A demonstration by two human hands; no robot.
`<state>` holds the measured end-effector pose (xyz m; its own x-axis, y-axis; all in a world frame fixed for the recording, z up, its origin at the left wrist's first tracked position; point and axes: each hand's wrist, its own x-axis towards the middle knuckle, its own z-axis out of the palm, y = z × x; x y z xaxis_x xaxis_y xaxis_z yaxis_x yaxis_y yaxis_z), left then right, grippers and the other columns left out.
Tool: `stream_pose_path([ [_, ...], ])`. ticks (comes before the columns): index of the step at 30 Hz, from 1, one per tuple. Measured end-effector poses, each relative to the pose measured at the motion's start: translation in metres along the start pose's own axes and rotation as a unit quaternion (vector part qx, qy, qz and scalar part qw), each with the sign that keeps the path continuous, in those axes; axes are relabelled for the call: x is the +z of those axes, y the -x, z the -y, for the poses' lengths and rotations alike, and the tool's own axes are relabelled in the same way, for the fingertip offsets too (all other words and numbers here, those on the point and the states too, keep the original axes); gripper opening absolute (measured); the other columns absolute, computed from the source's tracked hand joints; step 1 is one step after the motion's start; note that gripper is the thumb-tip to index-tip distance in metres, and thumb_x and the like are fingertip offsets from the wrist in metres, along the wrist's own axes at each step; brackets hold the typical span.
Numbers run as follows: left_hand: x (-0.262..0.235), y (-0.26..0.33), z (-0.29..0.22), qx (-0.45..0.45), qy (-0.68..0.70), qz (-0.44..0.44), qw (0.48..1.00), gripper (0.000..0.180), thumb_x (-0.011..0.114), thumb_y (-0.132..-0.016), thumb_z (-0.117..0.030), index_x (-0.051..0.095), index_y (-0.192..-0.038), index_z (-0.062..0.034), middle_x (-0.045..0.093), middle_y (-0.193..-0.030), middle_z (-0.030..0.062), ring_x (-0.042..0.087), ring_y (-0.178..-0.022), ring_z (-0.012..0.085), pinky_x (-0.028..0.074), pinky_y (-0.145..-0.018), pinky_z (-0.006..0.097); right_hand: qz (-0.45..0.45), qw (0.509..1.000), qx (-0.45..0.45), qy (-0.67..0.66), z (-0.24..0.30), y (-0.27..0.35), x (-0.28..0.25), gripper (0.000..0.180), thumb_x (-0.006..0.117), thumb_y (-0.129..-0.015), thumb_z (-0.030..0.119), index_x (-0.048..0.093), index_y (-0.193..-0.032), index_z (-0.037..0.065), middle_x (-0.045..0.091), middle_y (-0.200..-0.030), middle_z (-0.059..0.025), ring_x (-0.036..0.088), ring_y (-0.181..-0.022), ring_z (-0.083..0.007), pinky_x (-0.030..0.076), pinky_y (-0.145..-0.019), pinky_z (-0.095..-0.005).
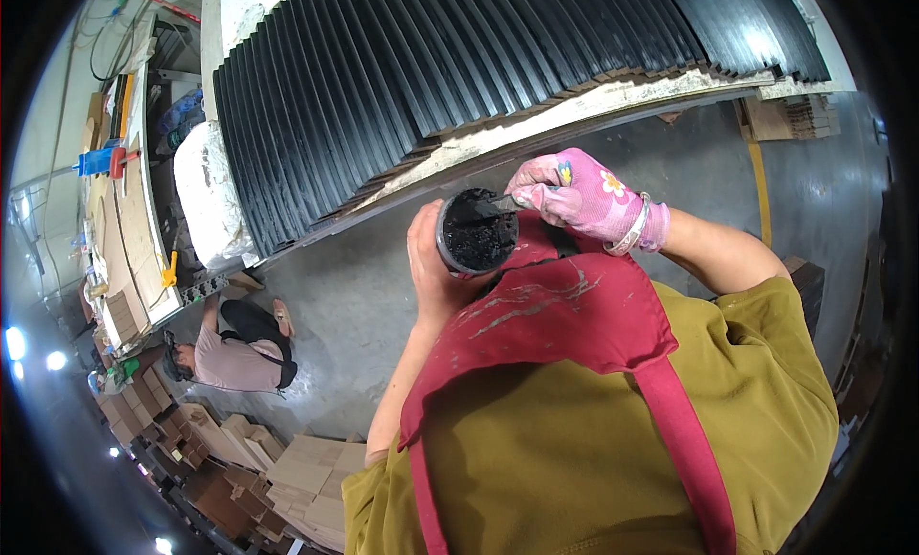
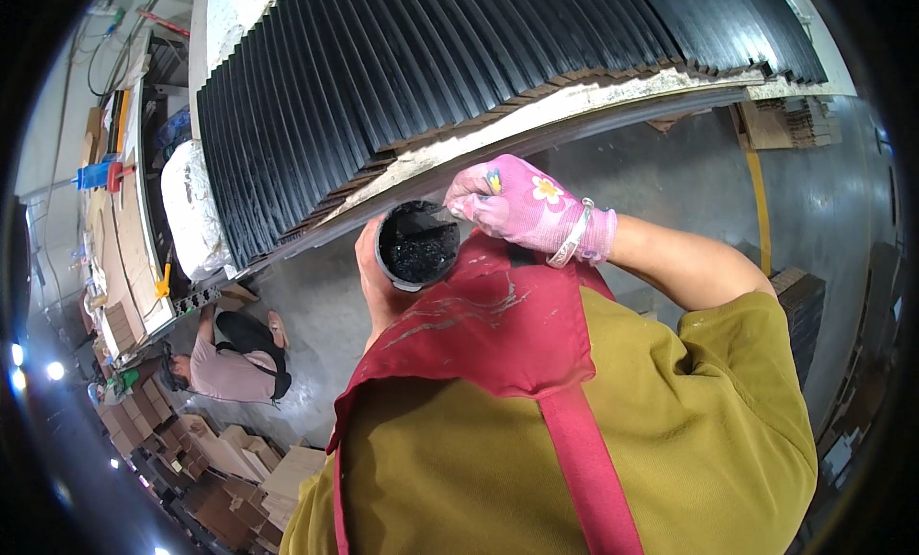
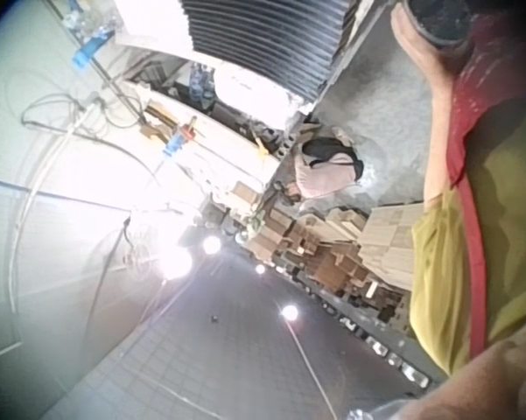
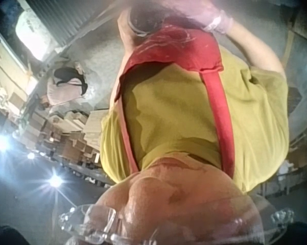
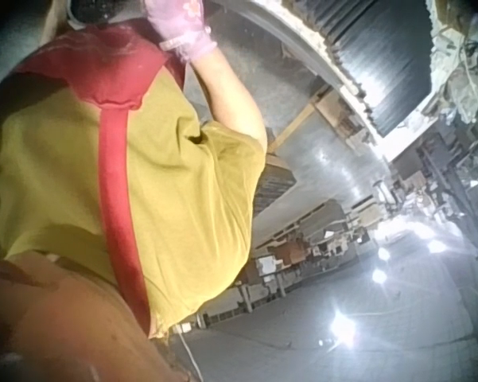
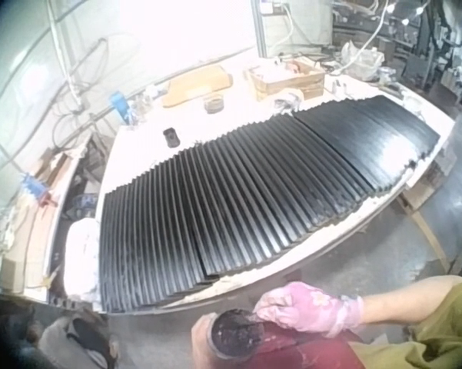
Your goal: The person applies a black liquid from a container onto a slatted black panel using a brush and then wipes the surface with a white cloth.
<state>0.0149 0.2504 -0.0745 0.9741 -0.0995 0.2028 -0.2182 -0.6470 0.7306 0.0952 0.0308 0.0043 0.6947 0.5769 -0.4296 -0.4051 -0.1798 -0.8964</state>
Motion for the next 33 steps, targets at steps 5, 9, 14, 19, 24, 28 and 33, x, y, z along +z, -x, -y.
stream_pose_path([
  [5, 0.0, 0.003, -0.007, 0.03, 0.019, -0.049, 0.998, 0.087, 0.085, -0.054, -0.016, 0.038, -0.125, -0.0009, 0.05, -0.118, 0.0194, 0.049, -0.108, 0.0377, 0.041, -0.093, 0.045, -0.003, 1.0, -0.014, 0.023, 0.001, 0.004, 0.001, 0.021, 0.053, -0.089, 0.019, 0.061, -0.089, 0.0, 0.053, -0.064, -0.0001, 0.047, -0.056, -0.0056, 0.04, -0.053, -0.0225],
  [9, -0.006, -0.003, -0.018, 0.1, -0.003, -0.115, 0.988, 0.085, 0.086, -0.056, -0.018, 0.039, -0.124, 0.001, 0.055, -0.114, 0.0171, 0.054, -0.102, 0.0341, 0.043, -0.089, 0.04, 0.024, 0.977, -0.102, 0.185, 0.011, 0.006, -0.005, 0.021, 0.056, -0.085, 0.021, 0.059, -0.086, 0.0, 0.054, -0.06, -0.0068, 0.052, -0.055, -0.0117, 0.044, -0.056, -0.0283],
  [14, -0.021, 0.007, -0.02, 0.088, -0.014, -0.114, 0.989, 0.087, 0.085, -0.057, -0.017, 0.036, -0.127, 0.0018, 0.05, -0.118, 0.0194, 0.05, -0.108, 0.0358, 0.041, -0.093, 0.042, 0.152, 0.969, 0.027, 0.195, 0.034, -0.016, -0.002, 0.018, 0.057, -0.084, 0.019, 0.058, -0.086, 0.001, 0.057, -0.063, -0.0033, 0.053, -0.055, -0.0089, 0.044, -0.053, -0.025],
  [19, -0.019, 0.021, -0.013, 0.011, 0.005, -0.176, 0.984, 0.089, 0.084, -0.058, -0.017, 0.034, -0.128, 0.0014, 0.046, -0.12, 0.0192, 0.049, -0.111, 0.0346, 0.04, -0.094, 0.041, 0.295, 0.954, 0.033, 0.04, 0.016, -0.062, -0.01, 0.029, 0.058, -0.09, 0.023, 0.055, -0.107, -0.001, 0.059, -0.075, -0.0017, 0.054, -0.066, -0.0064, 0.044, -0.061, -0.0225],
  [24, -0.02, 0.025, -0.014, -0.114, 0.018, -0.221, 0.968, 0.093, 0.083, -0.059, -0.018, 0.029, -0.131, 0.0015, 0.042, -0.122, 0.0182, 0.048, -0.113, 0.0295, 0.039, -0.095, 0.038, 0.307, 0.946, 0.094, -0.053, 0.047, -0.106, 0.0, 0.029, 0.057, -0.091, 0.027, 0.058, -0.102, 0.0, 0.054, -0.068, 0.0012, 0.049, -0.057, -0.0055, 0.043, -0.056, -0.0202],
  [28, 0.0, 0.027, -0.013, -0.205, 0.107, -0.298, 0.926, 0.09, 0.083, -0.058, -0.027, 0.034, -0.129, -0.0009, 0.045, -0.12, 0.018, 0.046, -0.111, 0.0317, 0.037, -0.096, 0.04, 0.353, 0.934, 0.037, 0.033, 0.077, -0.148, 0.009, 0.031, 0.058, -0.09, 0.03, 0.063, -0.096, 0.0, 0.055, -0.069, 0.0029, 0.051, -0.058, -0.005, 0.043, -0.057, -0.0199],
  [33, 0.021, 0.026, -0.039, -0.323, 0.161, -0.386, 0.849, 0.089, 0.085, -0.057, -0.015, 0.034, -0.128, 0.0016, 0.047, -0.119, 0.0167, 0.05, -0.11, 0.0271, 0.04, -0.095, 0.036, 0.375, 0.909, -0.07, 0.165, 0.097, -0.203, 0.016, 0.023, 0.06, -0.088, 0.026, 0.065, -0.096, 0.004, 0.058, -0.074, 0.003, 0.051, -0.063, -0.0031, 0.044, -0.057, -0.0192],
])
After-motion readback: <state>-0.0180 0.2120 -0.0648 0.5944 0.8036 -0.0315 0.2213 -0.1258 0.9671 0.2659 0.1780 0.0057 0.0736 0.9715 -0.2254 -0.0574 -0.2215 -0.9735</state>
